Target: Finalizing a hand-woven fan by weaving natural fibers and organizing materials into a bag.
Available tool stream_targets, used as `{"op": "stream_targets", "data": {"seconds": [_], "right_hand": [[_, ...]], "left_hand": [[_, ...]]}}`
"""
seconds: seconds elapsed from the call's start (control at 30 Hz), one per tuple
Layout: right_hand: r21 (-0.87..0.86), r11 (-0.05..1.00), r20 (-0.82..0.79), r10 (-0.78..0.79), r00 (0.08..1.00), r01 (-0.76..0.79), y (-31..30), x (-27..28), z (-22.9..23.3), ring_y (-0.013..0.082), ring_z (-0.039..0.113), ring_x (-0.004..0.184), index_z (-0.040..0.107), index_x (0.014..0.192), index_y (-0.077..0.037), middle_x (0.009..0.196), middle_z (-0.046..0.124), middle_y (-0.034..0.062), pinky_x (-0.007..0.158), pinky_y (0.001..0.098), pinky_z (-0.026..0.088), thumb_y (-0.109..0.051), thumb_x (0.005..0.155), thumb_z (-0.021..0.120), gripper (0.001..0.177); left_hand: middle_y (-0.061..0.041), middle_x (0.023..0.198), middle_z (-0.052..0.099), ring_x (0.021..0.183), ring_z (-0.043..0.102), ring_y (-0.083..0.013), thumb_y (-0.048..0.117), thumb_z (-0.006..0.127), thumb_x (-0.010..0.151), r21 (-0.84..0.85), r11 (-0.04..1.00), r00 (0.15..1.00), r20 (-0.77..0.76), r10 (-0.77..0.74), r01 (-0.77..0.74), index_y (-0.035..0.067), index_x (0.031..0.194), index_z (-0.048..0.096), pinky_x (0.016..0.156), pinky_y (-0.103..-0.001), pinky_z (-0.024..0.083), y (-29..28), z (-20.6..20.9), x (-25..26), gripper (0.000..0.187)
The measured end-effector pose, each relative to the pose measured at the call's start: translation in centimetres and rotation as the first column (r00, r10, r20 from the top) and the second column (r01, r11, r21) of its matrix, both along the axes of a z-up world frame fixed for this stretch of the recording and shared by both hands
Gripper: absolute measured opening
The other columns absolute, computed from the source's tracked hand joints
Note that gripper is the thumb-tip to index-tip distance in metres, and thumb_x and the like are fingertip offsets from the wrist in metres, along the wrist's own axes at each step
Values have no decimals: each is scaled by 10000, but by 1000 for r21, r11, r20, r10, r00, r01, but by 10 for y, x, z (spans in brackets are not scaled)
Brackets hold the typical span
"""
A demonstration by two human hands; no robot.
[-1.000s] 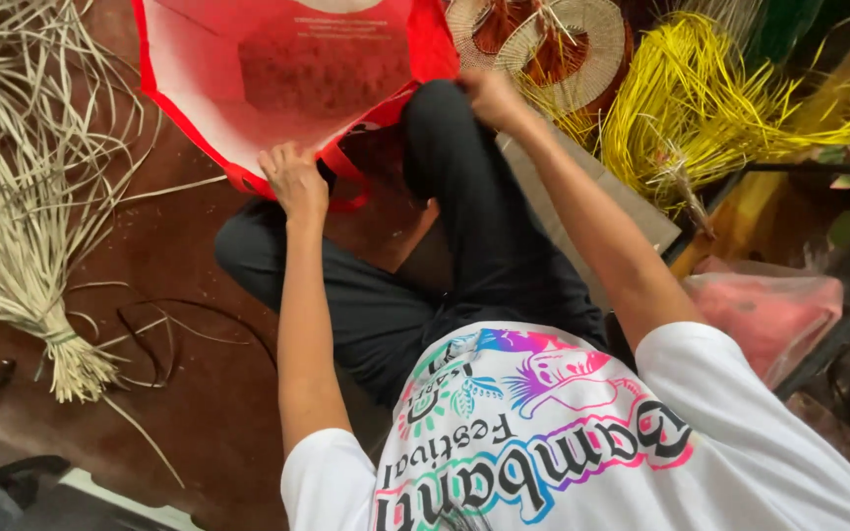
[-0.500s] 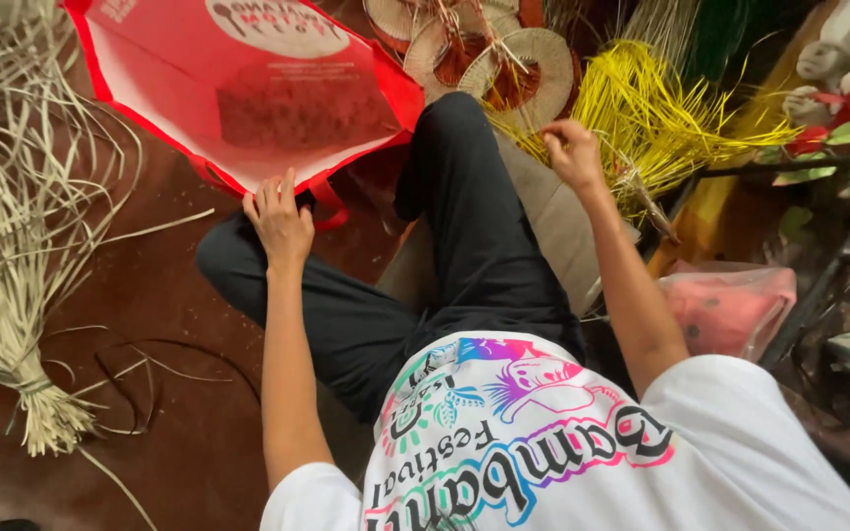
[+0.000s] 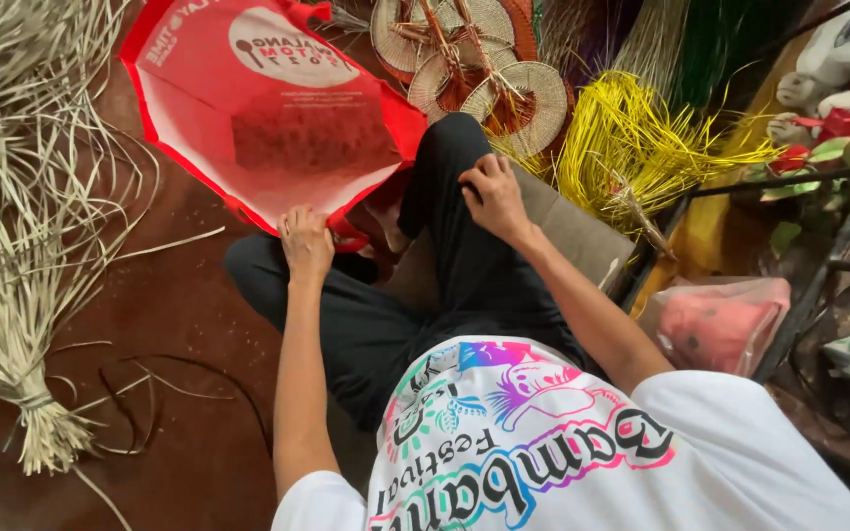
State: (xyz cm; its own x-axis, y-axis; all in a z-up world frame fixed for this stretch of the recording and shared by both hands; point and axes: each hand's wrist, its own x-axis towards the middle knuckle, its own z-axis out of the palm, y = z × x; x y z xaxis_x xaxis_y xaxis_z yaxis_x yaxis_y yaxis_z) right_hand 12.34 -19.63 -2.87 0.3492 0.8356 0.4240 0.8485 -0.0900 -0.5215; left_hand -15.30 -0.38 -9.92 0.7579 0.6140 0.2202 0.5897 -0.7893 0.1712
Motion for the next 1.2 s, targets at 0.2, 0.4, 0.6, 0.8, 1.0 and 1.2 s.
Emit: {"op": "stream_targets", "data": {"seconds": [0.2, 0.4, 0.6, 0.8, 1.0, 1.2], "right_hand": [[44, 998, -67, 53, 996, -50, 20, 38, -36, 301, 484, 745, 594, 774, -113, 746, 472, 77, 687, 371, 403, -80, 678, 684, 136], [-283, 958, -347, -144, 927, 43, 55, 124, -47, 137, 529, 550, 629, 755, -27, 656, 604, 73, 516, 285, 446, -44, 773, 557, 77], [-714, 693, -449, -565, 692, 103, 100, 167, -80, 150, 569, 672, 574, 921, -33, 808, 603, 94, 580, 251, 500, -78, 860, 509, 100], [-790, 584, -165, -496, 853, 187, 126, 218, -210, 371, 568, 722, 603, 880, -60, 795, 603, 174, 606, 468, 441, -181, 786, 447, 219], [-829, 538, -41, -335, 941, 156, 155, 242, -248, 349, 512, 932, 602, 1006, -12, 903, 619, 205, 755, 434, 413, -207, 806, 524, 290], [-955, 276, 31, -282, 959, 112, 179, 244, -240, 386, 272, 1189, 487, 1210, -229, 1179, 385, 198, 973, 494, 204, -581, 773, 474, 561]], "left_hand": [[-171, 1197, 442, 1169, 366, -312, 171, 727, 656, -101, 992, 993, -101, 63, -73, 87, 1121, 546, 948, -443, 266, -13, 53, -13, 506], [-193, 1270, 401, 1189, 360, -332, 225, 654, 763, -55, 995, 994, -77, 75, -79, 88, 1244, 460, 952, -473, 302, -22, 81, -12, 537], [-177, 1222, 450, 1117, 453, -330, 287, 607, 829, -38, 994, 986, 132, 106, -101, 61, 1194, 510, 921, -429, 368, -21, 104, 5, 440], [-209, 1169, 476, 1078, 482, -352, 358, 533, 855, -73, 987, 972, 181, 152, -141, -2, 1165, 512, 920, -427, 391, -8, 111, 20, 476], [-199, 1156, 489, 1036, 507, -337, 324, 552, 829, -179, 958, 946, 197, 259, -225, -19, 1128, 511, 907, -422, 404, 4, 112, 22, 457], [-197, 1124, 503, 985, 527, -333, 302, 553, 823, -204, 945, 937, 188, 295, -256, -20, 1099, 524, 872, -417, 427, 9, 112, 31, 425]]}}
